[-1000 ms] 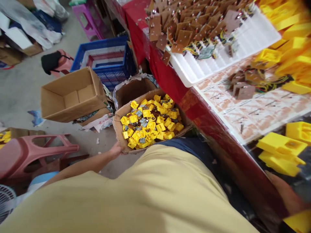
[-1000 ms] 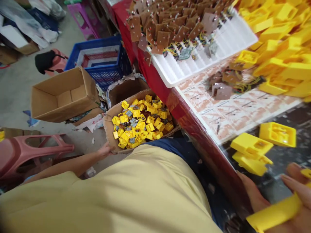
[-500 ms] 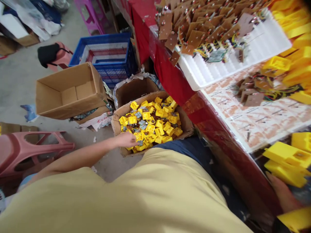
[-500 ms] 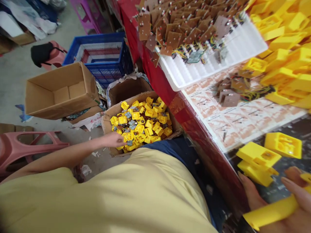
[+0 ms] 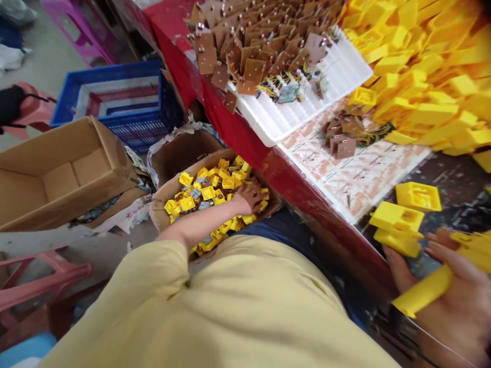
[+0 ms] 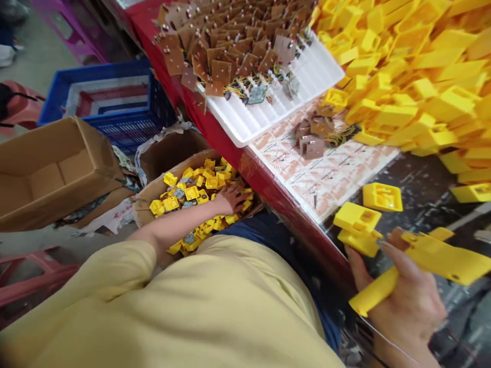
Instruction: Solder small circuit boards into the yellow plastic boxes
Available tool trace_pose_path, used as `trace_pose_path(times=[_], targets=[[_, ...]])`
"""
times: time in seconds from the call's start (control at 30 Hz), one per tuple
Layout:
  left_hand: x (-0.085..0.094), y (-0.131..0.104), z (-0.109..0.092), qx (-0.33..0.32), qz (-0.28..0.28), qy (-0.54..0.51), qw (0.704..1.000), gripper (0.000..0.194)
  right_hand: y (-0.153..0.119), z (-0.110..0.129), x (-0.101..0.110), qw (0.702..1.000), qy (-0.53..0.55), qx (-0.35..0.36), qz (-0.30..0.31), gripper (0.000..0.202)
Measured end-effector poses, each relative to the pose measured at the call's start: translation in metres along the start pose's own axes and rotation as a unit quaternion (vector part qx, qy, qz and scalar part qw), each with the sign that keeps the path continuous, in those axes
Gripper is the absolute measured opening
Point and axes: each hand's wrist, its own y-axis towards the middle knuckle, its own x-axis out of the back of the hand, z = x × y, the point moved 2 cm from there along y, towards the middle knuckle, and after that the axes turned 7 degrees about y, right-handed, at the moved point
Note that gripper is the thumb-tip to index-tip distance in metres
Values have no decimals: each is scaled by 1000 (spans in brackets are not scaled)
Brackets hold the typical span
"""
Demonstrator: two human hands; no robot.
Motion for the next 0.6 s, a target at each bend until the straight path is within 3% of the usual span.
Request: trace_pose_path(times=[0.07,0.13,0.23,0.37,0.4,0.5,0.53,0.6], targets=[[13,22,-5,12,14,5,1000,45,2,0,-7,999,-20,29,-30,81],[28,29,-15,12,27,10,1000,41,6,1,-4,998,-19,45,-40,84],[58,10,-36,-29,51,18,998,36,12,3,11,999,1,48,-25,78],[110,-26,-70,-196,109,-10,975,26,18,4,19,999,28,37,18,61],[125,-28,-82,-232,79,-36,969,29,20,5,17,999,34,35,21,58],[165,-13,-125,-322,-151,-88,930,37,24,10,7,998,49,30,28,51],[172,-3,-139,-351,-192,-79,913,43,26,11,5,998,50,27,29,47],[179,19,-160,-393,-186,-58,899,49,27,11,7,998,48,18,26,41]])
